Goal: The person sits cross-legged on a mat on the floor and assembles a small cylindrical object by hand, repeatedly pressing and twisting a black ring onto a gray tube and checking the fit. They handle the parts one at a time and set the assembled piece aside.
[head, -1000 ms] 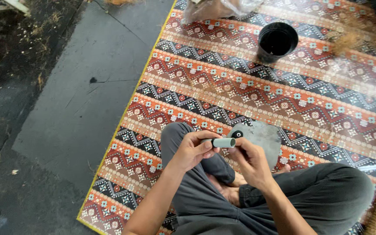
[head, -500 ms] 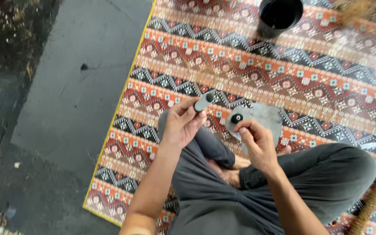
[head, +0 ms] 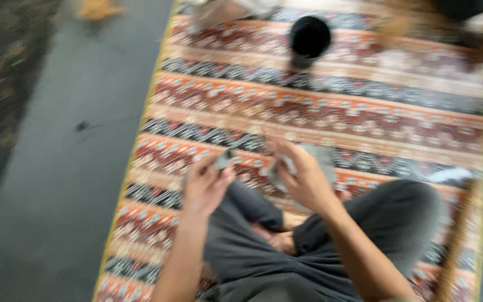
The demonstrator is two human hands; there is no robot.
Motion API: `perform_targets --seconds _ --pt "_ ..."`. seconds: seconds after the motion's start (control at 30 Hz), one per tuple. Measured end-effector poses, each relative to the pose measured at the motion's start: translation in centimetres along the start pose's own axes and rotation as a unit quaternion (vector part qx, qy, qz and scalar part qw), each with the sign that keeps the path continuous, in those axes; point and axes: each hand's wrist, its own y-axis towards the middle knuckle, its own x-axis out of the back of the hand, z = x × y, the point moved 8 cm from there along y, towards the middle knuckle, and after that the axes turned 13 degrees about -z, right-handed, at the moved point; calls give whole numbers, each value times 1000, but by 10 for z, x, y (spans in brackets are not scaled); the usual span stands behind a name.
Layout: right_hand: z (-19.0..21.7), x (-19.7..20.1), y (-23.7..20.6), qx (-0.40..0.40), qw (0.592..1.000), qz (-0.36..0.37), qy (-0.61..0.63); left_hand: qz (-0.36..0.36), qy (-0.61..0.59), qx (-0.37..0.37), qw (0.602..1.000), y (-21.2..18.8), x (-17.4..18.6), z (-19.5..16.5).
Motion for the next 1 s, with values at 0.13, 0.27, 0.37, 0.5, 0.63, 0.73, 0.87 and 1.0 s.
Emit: perform_targets --seconds 0.13,0.27,0.37,0.5,0.63,0.73,0.87,1.0 --pt "96 68 18 247 952 -73 165 17 16 -6 1000 -19 -10 1" --pt "139 93 -2 357 882 -142 273 29 57 -14 998 -53 -19 8" --pt "123 72 -28 245 946 -59 203 20 120 -26 992 -74 -14 4" --pt "66 9 -59 40 981 55 184 29 134 -44 990 -80 -4 7" --pt "26 -15 -80 -56 965 45 252 8 161 -62 985 -58 4 16" --pt "5 -15 -81 -97 961 21 260 43 146 -67 986 -42 -5 22" --pt "-2 -8 -77 -81 957 -2 278 68 124 -67 988 -32 -17 25" --pt "-17 -9 -79 -101 962 -15 254 61 104 -77 990 -31 -22 23"
